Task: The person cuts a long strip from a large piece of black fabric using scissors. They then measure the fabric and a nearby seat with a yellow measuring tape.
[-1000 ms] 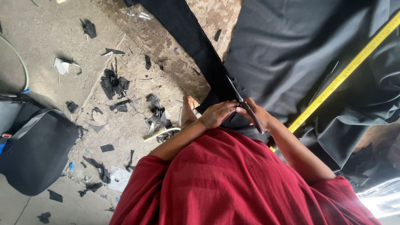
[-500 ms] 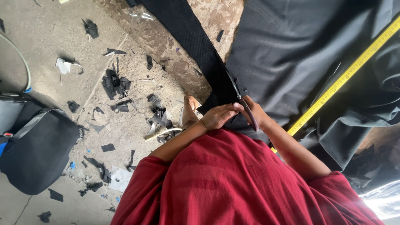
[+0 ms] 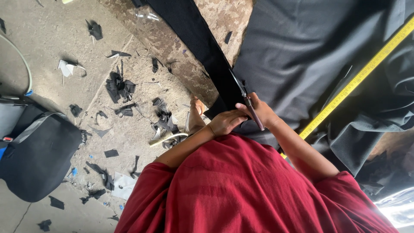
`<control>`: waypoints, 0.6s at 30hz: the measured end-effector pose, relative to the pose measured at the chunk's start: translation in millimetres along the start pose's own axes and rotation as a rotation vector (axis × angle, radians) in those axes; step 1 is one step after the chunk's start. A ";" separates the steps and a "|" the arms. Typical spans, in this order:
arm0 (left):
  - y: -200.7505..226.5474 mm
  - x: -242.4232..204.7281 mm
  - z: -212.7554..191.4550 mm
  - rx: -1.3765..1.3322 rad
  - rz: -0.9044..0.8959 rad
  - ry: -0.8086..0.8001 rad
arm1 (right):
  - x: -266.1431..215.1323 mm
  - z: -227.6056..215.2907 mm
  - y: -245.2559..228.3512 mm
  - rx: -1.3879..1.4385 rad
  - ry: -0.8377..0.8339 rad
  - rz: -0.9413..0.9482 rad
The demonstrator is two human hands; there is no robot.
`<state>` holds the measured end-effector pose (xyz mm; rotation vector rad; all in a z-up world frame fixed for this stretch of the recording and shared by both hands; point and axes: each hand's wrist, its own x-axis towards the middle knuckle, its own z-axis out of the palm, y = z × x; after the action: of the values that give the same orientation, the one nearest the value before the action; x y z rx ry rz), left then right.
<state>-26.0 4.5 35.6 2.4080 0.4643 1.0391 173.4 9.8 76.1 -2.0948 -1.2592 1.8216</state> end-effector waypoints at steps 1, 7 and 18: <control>1.6 0.8 -1.4 0.016 -0.003 -0.015 | -1.6 0.0 -4.0 -0.014 0.023 0.001; 1.7 0.2 -2.0 0.010 -0.022 -0.026 | 5.4 8.5 3.5 0.016 0.108 -0.003; 10.1 17.9 -13.4 0.009 -0.015 0.009 | 12.6 3.8 -20.0 0.015 0.115 -0.028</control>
<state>-23.1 8.5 59.6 2.4050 0.4907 1.0439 159.3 29.0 76.3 -2.1296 -1.2369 1.6673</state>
